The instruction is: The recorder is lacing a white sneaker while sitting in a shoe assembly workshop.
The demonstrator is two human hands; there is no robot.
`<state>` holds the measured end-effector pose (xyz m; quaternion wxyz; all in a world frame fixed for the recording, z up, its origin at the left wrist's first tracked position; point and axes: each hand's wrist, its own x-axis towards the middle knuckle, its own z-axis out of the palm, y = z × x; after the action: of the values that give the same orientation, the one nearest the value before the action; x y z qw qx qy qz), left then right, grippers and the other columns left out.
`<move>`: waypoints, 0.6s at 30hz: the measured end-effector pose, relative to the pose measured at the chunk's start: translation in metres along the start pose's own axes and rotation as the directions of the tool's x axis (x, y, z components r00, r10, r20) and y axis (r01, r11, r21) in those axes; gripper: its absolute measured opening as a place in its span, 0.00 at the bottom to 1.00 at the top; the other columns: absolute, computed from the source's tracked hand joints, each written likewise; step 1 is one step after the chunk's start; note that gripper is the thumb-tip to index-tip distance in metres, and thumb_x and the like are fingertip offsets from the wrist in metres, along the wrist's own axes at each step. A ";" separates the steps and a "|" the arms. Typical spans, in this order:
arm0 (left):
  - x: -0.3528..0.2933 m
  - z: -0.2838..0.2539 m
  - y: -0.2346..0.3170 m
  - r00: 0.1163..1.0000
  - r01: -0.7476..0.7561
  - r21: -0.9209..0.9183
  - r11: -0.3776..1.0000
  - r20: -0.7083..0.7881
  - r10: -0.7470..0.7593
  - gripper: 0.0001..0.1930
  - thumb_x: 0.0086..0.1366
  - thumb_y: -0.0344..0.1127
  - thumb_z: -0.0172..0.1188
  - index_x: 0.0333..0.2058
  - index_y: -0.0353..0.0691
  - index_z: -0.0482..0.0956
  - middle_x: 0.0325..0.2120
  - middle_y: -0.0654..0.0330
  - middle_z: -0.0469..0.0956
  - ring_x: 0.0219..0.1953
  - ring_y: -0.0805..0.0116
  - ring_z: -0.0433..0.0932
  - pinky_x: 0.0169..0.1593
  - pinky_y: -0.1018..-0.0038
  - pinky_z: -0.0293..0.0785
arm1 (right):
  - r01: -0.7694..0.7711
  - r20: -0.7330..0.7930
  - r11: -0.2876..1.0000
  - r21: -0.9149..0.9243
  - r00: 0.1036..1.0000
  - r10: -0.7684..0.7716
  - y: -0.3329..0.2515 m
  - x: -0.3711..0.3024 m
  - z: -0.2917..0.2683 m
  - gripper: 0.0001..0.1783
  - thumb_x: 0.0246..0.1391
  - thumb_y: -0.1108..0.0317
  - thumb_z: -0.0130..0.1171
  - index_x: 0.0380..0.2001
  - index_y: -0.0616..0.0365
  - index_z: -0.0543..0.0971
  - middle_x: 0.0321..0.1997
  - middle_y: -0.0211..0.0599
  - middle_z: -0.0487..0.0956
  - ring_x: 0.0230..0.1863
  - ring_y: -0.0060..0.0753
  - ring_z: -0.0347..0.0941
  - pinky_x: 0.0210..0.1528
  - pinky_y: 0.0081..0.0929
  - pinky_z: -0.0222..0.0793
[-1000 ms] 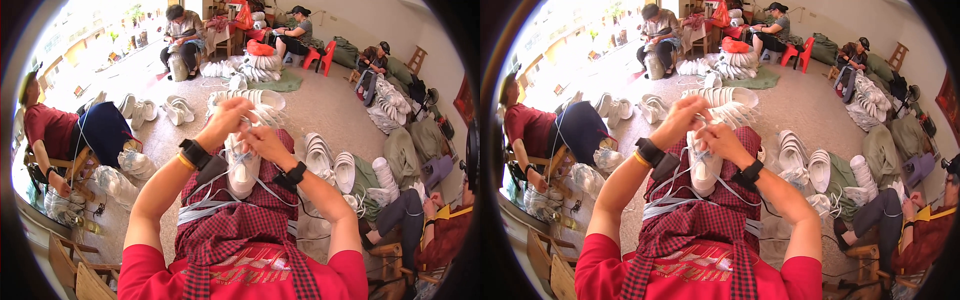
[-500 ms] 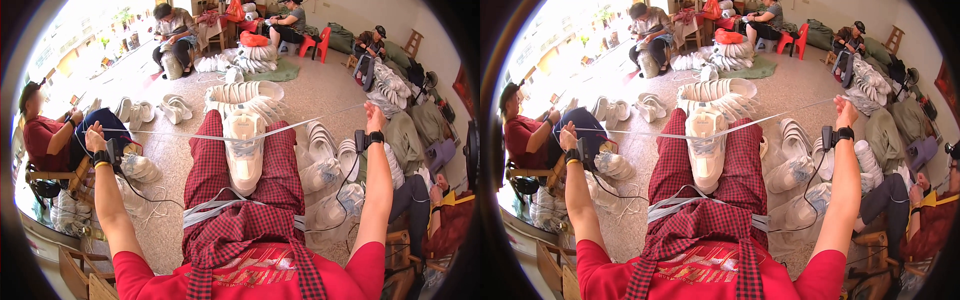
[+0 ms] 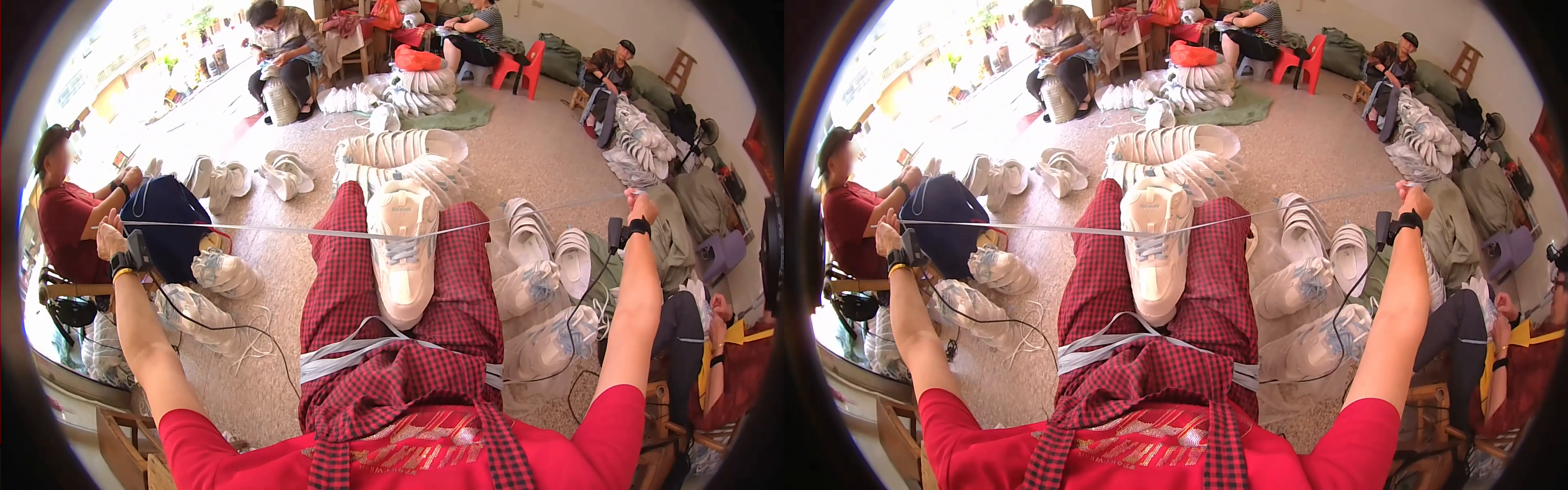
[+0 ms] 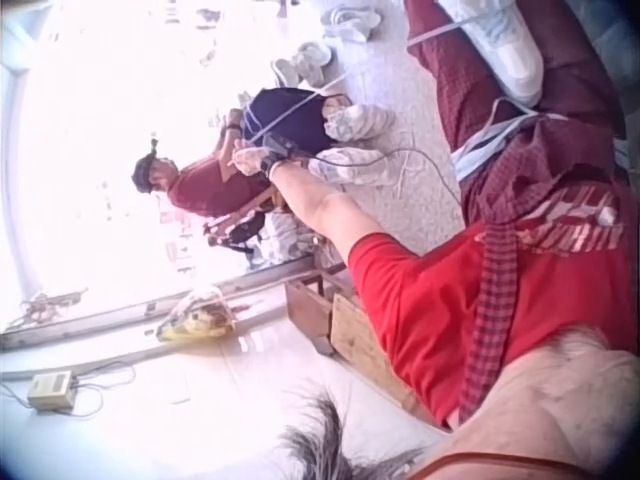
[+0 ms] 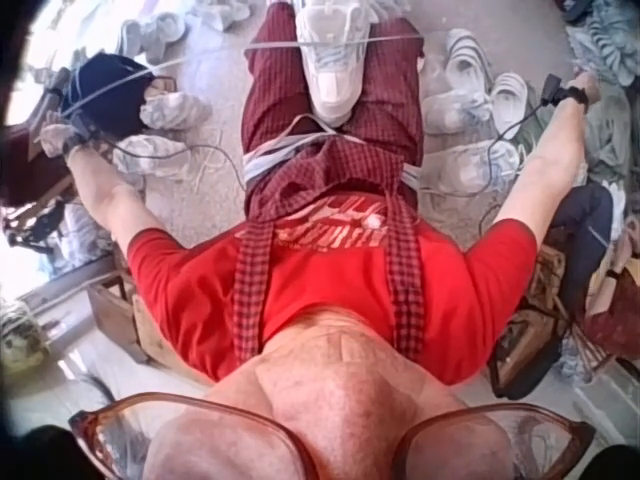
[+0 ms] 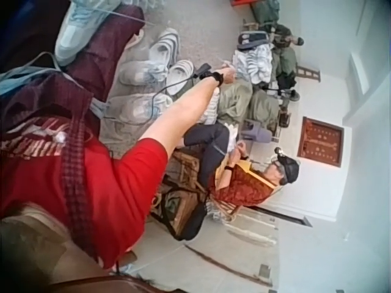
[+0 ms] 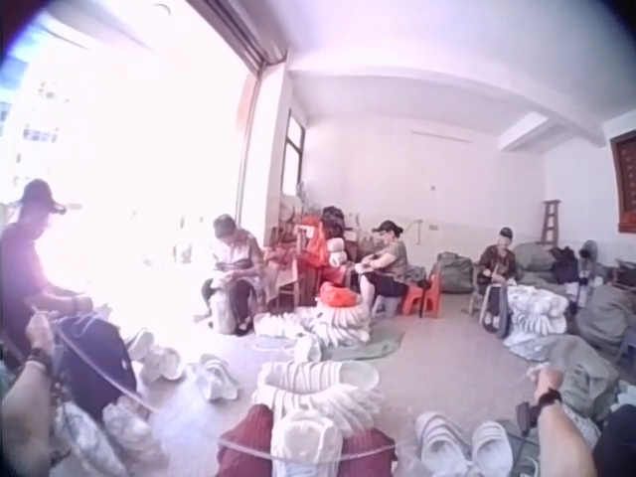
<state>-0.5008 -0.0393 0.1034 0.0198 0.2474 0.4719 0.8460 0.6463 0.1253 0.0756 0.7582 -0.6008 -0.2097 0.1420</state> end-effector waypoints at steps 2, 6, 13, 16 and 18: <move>0.006 -0.005 0.003 0.998 0.032 0.067 0.997 0.042 -0.035 0.18 0.74 0.36 0.37 0.52 0.32 0.69 0.48 0.47 0.80 0.44 0.64 0.82 0.45 0.80 0.80 | -0.041 0.122 0.998 -0.045 0.991 0.047 0.019 -0.006 0.014 0.12 0.57 0.75 0.47 0.32 0.73 0.79 0.31 0.46 0.84 0.25 0.32 0.82 0.19 0.12 0.72; -0.083 0.093 -0.041 0.909 0.185 0.255 0.949 0.322 -0.263 0.18 0.70 0.32 0.45 0.55 0.32 0.69 0.47 0.46 0.80 0.40 0.67 0.83 0.35 0.81 0.79 | 0.207 0.567 0.906 -0.370 0.822 0.044 0.033 -0.017 0.018 0.11 0.54 0.75 0.50 0.37 0.68 0.78 0.28 0.46 0.82 0.22 0.36 0.81 0.18 0.21 0.73; -0.296 0.178 0.009 0.712 -0.124 0.471 0.873 0.656 -0.252 0.21 0.64 0.28 0.55 0.56 0.38 0.72 0.37 0.56 0.83 0.33 0.70 0.82 0.33 0.77 0.78 | 0.806 0.921 0.543 0.236 -0.008 -0.388 -0.005 -0.276 0.082 0.21 0.46 0.76 0.56 0.47 0.58 0.73 0.41 0.46 0.79 0.45 0.44 0.77 0.49 0.36 0.73; -0.366 0.193 -0.004 0.447 -0.406 0.270 0.873 0.892 -0.068 0.13 0.59 0.28 0.59 0.44 0.35 0.79 0.37 0.55 0.83 0.38 0.67 0.82 0.44 0.72 0.77 | 0.770 0.869 0.420 0.480 -0.351 -0.349 -0.013 -0.362 0.068 0.24 0.43 0.74 0.61 0.47 0.62 0.71 0.44 0.47 0.75 0.52 0.51 0.70 0.54 0.41 0.67; -0.418 0.209 0.012 0.312 -0.382 0.202 0.902 0.947 -0.080 0.12 0.56 0.29 0.60 0.40 0.34 0.79 0.36 0.53 0.82 0.41 0.64 0.81 0.48 0.69 0.76 | 0.730 0.876 0.495 0.471 -0.320 -0.362 -0.004 -0.381 0.063 0.18 0.48 0.74 0.59 0.45 0.62 0.72 0.39 0.48 0.75 0.42 0.52 0.73 0.44 0.39 0.71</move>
<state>-0.0402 0.0075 0.0363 0.1579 0.7330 0.5041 0.4285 0.2835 -0.0001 0.0349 0.2762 -0.2527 -0.9240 0.0778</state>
